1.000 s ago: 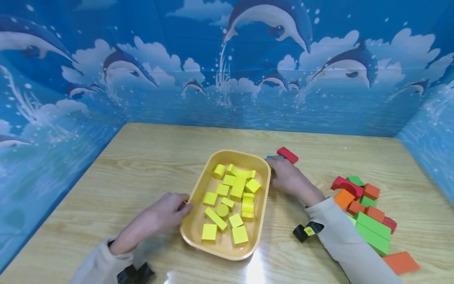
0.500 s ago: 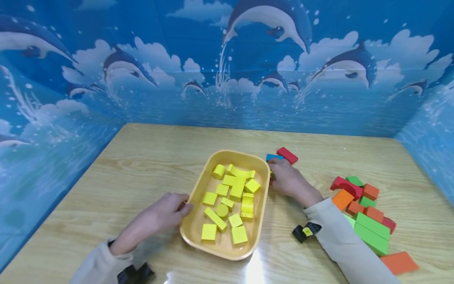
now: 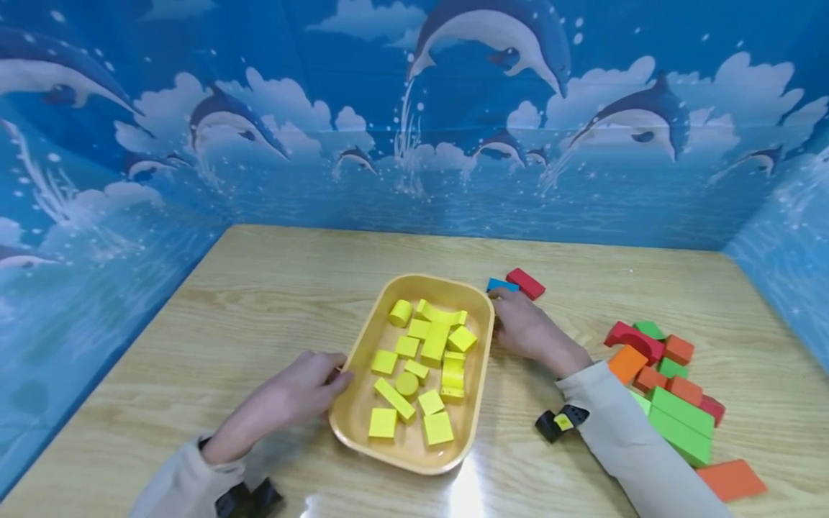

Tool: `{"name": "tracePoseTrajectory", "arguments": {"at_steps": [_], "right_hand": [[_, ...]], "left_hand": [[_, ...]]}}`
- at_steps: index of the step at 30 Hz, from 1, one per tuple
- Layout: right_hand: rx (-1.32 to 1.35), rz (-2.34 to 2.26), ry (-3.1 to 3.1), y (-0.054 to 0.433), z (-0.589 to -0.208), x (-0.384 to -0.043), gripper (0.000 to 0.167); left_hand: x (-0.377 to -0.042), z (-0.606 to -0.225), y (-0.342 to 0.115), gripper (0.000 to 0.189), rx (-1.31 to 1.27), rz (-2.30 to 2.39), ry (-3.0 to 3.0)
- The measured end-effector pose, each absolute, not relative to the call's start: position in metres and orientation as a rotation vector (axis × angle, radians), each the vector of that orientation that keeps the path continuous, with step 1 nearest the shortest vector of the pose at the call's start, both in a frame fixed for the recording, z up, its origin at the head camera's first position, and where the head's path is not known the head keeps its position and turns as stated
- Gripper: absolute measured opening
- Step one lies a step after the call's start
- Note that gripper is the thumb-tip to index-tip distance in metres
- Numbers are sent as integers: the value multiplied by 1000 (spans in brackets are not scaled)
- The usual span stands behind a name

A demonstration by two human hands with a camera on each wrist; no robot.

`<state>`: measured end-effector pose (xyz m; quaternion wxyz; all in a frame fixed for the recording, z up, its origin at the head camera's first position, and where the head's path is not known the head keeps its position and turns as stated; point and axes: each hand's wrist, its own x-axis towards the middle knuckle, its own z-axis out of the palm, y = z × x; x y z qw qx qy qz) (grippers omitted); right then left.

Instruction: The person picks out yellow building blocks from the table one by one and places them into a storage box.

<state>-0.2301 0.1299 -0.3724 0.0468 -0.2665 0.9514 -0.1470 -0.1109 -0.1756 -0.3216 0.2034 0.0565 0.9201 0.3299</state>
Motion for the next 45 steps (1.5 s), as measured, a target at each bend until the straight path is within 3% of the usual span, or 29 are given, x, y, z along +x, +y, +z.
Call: {"name": "tracePoseTrajectory", "arguments": {"at_steps": [9,16,23,29,38,45], "right_hand": [[-802,-539,2845,133,-362,-228,35],[-760,-659,2971,135,-349,-228,23],[-741,-858,2995,131,-330,-220,27],[-969,-928,2932,103,-315,-201,29],[-1061,-697,2673,44,-317,-193,53],[-1072,-773,2623,19,-333,-196,51]], "left_hand": [[-111,-323,-176,13,171,929,2564],[-112,-321,-175,14,130,899,2560],[-112,-321,-175,16,195,906,2574],[-112,-321,-176,15,186,923,2560],[-111,-322,-176,14,179,923,2558],[-110,-322,-179,13,242,973,2556]]}}
